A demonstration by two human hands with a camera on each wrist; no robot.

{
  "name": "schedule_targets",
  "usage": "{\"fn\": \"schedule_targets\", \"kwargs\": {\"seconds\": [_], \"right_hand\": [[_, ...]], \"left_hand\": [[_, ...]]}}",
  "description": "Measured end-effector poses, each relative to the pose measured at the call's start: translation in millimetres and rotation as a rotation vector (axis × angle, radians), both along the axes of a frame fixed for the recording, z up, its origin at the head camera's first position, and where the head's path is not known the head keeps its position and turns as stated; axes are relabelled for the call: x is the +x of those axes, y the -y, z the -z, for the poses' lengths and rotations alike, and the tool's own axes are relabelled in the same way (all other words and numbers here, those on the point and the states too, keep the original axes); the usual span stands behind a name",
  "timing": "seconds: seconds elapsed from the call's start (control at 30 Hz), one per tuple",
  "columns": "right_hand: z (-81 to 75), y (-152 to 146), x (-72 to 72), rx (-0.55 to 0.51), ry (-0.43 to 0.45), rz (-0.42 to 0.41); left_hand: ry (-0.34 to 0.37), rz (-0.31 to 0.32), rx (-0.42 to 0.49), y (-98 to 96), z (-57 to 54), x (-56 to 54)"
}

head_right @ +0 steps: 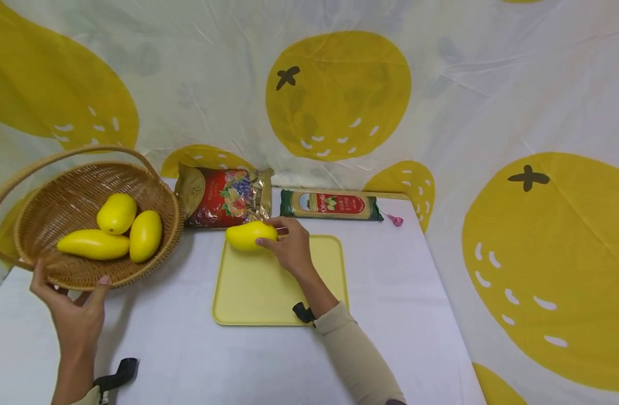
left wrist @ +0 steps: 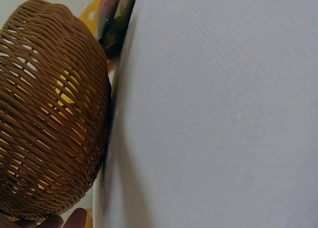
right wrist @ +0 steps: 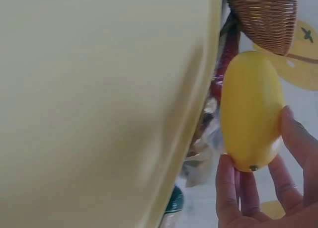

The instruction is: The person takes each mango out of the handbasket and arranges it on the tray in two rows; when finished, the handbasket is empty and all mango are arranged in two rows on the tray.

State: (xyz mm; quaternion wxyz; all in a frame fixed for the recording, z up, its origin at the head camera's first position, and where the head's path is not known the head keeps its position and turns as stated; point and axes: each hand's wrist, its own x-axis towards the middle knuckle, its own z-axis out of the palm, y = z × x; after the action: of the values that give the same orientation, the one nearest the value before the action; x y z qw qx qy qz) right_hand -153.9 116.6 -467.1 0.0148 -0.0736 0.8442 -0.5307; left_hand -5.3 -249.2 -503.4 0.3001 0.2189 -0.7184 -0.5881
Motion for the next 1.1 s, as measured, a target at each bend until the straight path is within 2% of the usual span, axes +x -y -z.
{"fn": "schedule_targets", "kwargs": {"seconds": [0.4,0.77,0.93,1.1], "right_hand": [[14.9,3.6,-2.8,0.101,0.070,0.003],[17.8,9.0,-1.9,0.170,0.107,0.029],[16.6,8.2,-1.5,0.210,0.082,0.021],[10.8,9.0,1.2,0.270,-0.009,0.017]], "left_hand": [[0.018,-0.011,0.015,-0.2,-0.9,0.8],[0.037,-0.005,0.006,-0.1,-0.4,1.6],[0.033,-0.006,0.006,0.1,-0.3,1.5],[0.030,-0.004,0.013,-0.2,-0.5,1.1]]}}
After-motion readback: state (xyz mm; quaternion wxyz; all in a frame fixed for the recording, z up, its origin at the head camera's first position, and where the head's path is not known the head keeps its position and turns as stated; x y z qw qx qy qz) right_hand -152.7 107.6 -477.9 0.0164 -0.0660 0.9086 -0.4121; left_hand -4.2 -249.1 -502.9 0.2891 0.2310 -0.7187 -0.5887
